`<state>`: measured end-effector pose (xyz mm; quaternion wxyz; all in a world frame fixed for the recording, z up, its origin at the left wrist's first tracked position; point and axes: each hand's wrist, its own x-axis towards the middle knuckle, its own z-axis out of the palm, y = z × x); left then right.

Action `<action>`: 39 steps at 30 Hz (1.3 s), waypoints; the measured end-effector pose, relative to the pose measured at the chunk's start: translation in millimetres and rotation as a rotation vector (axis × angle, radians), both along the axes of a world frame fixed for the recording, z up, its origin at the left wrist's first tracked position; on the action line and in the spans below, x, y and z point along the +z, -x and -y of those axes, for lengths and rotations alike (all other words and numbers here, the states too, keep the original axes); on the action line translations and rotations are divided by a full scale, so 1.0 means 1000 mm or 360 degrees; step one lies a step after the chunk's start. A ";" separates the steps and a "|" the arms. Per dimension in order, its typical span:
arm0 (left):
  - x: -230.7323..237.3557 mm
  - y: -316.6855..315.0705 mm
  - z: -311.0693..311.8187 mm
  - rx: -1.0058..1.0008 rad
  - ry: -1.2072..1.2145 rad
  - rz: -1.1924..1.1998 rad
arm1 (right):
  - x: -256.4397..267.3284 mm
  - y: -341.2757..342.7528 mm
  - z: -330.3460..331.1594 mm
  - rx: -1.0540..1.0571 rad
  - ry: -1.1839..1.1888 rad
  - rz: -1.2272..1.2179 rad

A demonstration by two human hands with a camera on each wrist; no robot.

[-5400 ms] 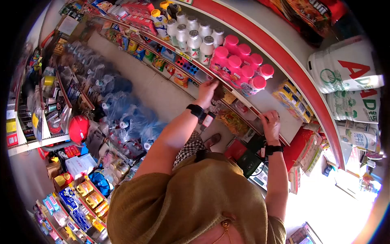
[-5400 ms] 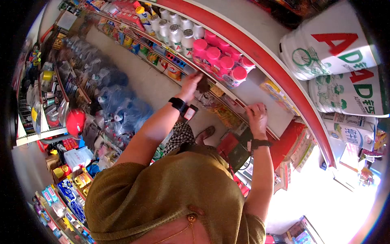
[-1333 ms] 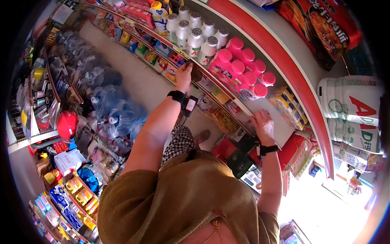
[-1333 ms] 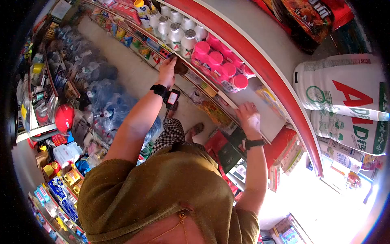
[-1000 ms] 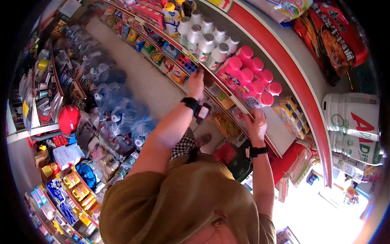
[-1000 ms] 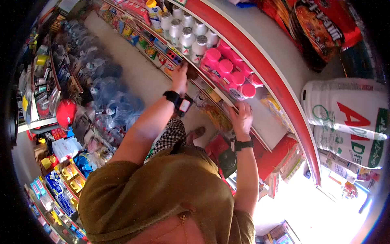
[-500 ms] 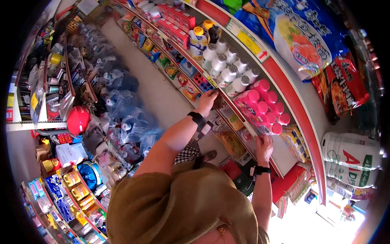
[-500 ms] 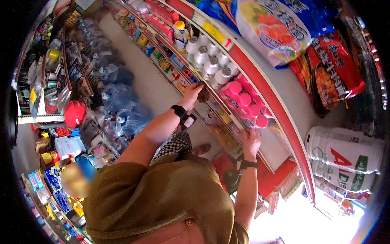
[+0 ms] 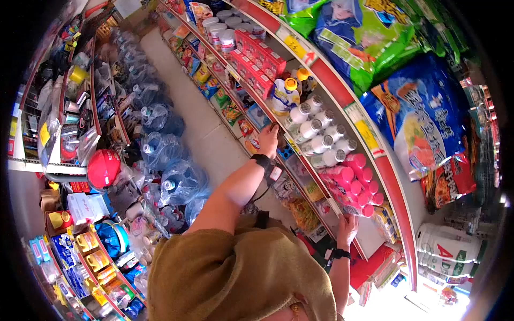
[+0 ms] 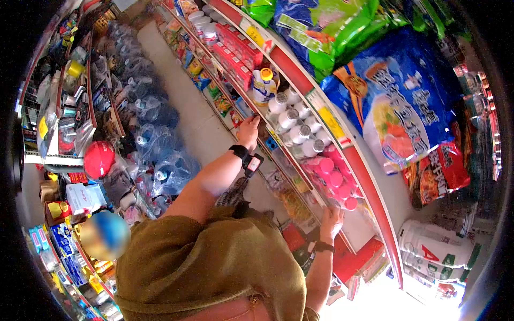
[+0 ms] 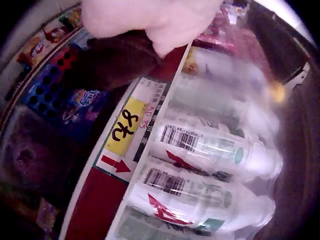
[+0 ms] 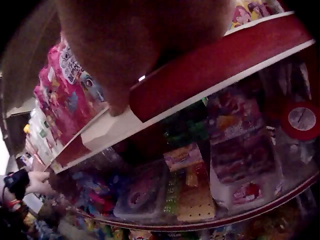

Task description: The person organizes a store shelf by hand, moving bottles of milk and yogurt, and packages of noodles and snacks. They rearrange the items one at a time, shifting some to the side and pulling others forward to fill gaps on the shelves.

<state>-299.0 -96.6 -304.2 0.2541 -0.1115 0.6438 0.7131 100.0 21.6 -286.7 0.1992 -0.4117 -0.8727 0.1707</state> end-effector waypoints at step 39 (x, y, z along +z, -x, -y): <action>-0.110 0.078 0.000 -0.0728 0.0143 -0.0185 | 0.000 0.000 0.011 -0.0293 0.0062 -0.0170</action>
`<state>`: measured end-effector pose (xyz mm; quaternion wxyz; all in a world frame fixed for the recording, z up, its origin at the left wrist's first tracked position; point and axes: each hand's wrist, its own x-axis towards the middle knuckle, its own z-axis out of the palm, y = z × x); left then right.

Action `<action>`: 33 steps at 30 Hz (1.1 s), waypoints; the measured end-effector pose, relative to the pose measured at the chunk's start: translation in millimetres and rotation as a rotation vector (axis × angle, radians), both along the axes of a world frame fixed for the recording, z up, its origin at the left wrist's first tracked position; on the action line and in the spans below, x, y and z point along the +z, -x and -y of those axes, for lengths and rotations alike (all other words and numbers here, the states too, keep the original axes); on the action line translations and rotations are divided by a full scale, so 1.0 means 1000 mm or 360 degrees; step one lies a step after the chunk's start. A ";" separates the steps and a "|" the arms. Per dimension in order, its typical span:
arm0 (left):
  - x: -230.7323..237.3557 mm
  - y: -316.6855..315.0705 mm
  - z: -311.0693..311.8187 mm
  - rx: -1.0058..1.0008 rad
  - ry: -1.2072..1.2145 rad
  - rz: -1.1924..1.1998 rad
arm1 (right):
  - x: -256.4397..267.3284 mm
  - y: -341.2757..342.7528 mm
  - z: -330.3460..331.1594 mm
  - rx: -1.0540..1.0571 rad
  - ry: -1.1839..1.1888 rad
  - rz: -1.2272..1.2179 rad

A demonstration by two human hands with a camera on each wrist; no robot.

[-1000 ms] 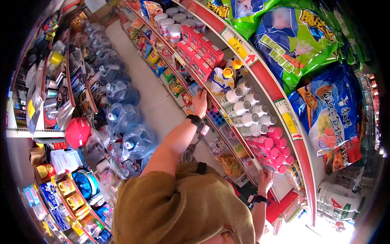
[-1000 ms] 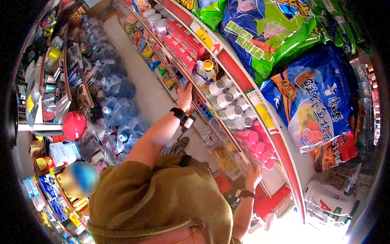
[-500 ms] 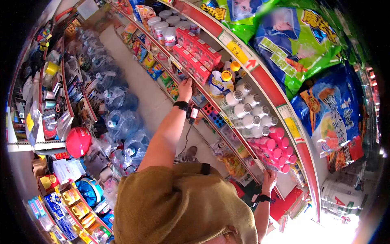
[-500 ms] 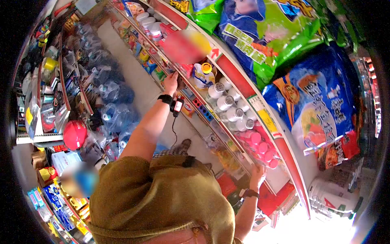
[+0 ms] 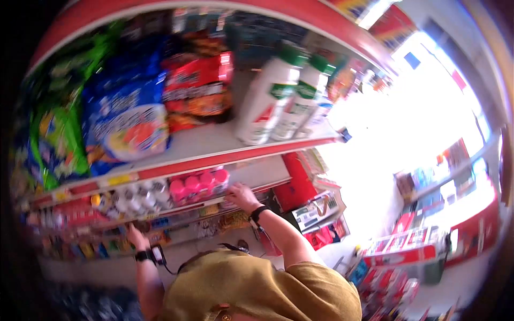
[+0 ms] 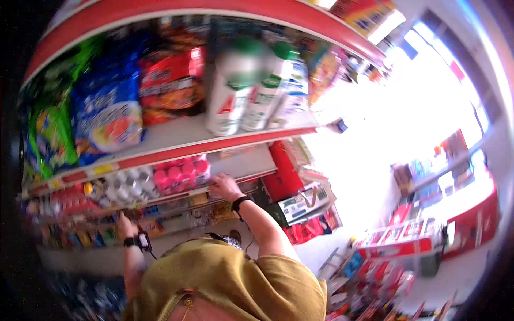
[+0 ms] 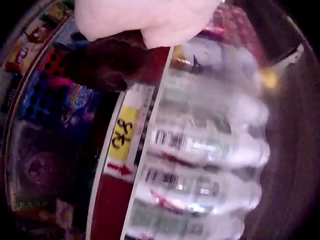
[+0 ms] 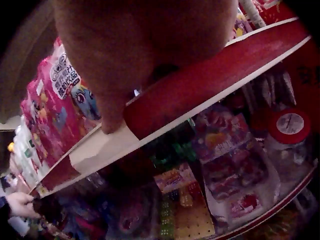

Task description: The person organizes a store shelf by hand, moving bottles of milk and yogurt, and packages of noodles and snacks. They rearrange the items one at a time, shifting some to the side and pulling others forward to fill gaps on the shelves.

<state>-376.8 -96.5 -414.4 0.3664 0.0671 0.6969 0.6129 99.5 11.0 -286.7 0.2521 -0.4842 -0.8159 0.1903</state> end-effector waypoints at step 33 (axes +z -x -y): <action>-0.031 0.059 0.018 -0.1006 0.0982 -0.1467 | -0.001 0.005 0.007 -0.0056 -0.0112 0.0027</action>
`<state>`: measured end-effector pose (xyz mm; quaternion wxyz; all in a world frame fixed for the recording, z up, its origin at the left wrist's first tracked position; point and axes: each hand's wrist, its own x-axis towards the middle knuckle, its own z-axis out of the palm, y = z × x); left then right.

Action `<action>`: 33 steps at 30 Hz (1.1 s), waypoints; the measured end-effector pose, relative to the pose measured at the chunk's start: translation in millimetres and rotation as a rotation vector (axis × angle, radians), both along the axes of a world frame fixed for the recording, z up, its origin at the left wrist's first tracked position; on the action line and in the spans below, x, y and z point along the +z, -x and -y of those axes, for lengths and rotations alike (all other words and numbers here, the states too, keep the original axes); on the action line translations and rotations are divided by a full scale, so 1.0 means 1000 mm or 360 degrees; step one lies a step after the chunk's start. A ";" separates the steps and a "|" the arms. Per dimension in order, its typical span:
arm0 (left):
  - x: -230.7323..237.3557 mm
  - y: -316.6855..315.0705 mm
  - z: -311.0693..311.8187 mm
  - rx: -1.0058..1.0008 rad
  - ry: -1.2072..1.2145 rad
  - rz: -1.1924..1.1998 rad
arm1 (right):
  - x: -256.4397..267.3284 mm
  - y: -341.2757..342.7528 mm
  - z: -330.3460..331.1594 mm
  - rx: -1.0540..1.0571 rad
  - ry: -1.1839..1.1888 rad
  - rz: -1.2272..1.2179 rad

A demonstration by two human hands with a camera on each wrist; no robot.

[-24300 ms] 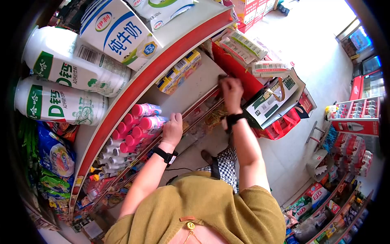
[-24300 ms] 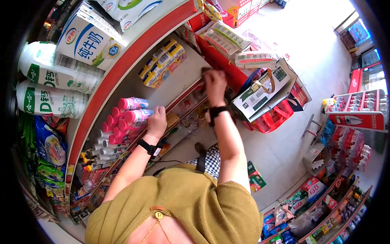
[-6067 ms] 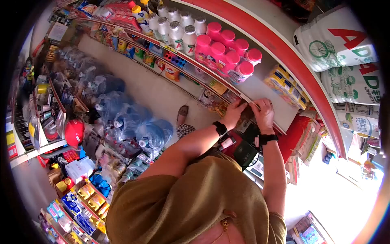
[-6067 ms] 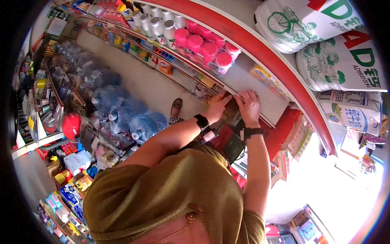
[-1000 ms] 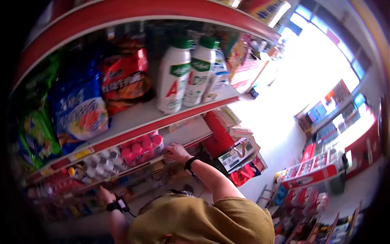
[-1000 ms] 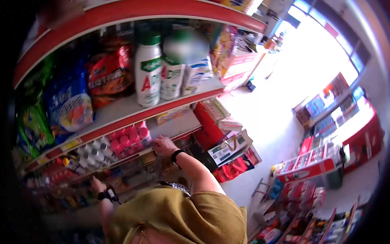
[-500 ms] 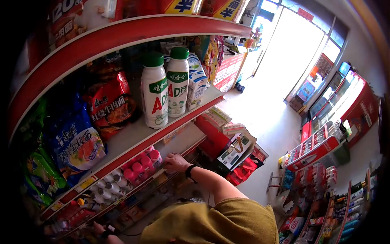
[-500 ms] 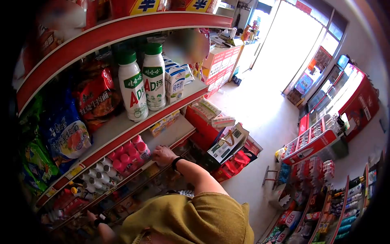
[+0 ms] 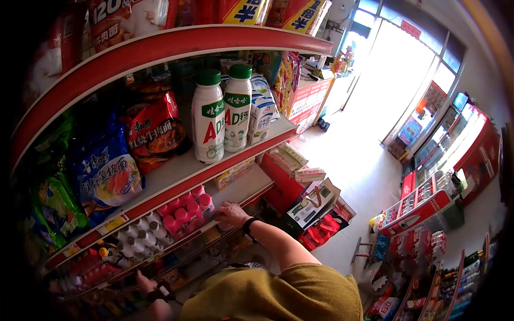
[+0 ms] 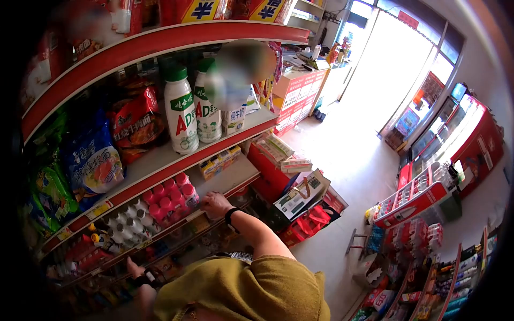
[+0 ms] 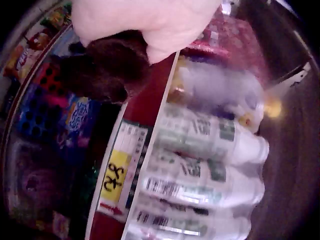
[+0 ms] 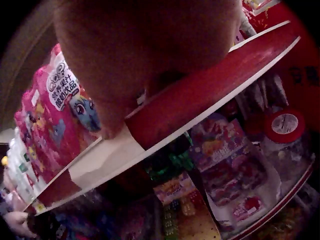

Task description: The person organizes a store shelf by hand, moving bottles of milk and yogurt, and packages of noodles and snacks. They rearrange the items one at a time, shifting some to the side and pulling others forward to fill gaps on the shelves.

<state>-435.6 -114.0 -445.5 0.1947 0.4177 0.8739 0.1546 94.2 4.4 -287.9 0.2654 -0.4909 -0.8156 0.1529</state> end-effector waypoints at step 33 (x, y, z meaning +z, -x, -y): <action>0.063 -0.114 -0.007 0.0973 -0.1126 0.1717 | 0.003 0.002 -0.008 0.0063 0.0259 -0.0146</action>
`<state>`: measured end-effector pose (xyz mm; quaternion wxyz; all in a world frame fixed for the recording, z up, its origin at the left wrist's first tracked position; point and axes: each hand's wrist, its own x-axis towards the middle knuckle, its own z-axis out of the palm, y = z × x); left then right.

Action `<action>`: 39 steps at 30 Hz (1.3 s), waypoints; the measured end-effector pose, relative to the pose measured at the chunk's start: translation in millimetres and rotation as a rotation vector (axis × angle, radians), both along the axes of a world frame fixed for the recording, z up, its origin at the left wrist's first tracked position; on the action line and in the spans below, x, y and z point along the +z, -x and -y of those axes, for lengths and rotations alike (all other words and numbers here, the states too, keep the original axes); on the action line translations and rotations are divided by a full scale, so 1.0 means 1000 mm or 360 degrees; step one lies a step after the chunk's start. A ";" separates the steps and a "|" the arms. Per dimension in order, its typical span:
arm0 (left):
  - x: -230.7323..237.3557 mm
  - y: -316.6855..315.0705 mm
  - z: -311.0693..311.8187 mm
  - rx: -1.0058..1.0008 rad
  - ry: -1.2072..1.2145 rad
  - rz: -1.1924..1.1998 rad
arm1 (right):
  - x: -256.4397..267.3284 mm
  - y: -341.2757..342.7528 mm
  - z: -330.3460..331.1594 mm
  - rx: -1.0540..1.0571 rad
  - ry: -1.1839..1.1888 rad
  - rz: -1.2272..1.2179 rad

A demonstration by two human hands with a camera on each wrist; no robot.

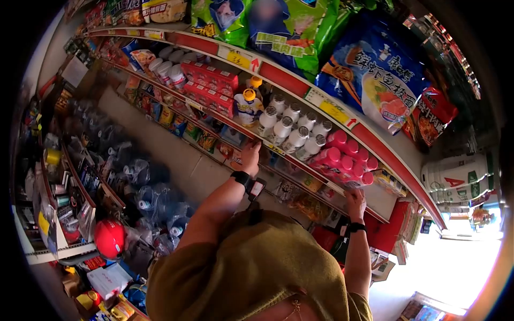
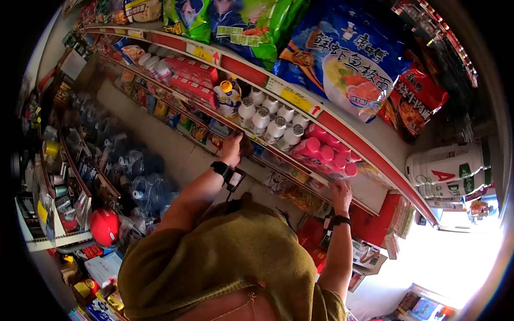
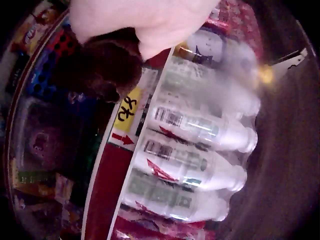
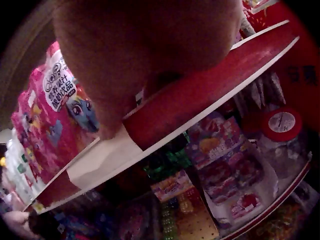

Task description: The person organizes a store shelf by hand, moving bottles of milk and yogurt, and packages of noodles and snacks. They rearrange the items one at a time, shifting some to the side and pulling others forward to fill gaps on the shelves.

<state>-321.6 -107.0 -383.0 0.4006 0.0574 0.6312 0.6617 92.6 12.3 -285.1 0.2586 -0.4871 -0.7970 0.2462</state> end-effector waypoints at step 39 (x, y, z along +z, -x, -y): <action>0.052 0.044 -0.010 0.0613 -0.0108 -0.0482 | -0.003 -0.002 0.000 -0.0126 0.0152 0.0031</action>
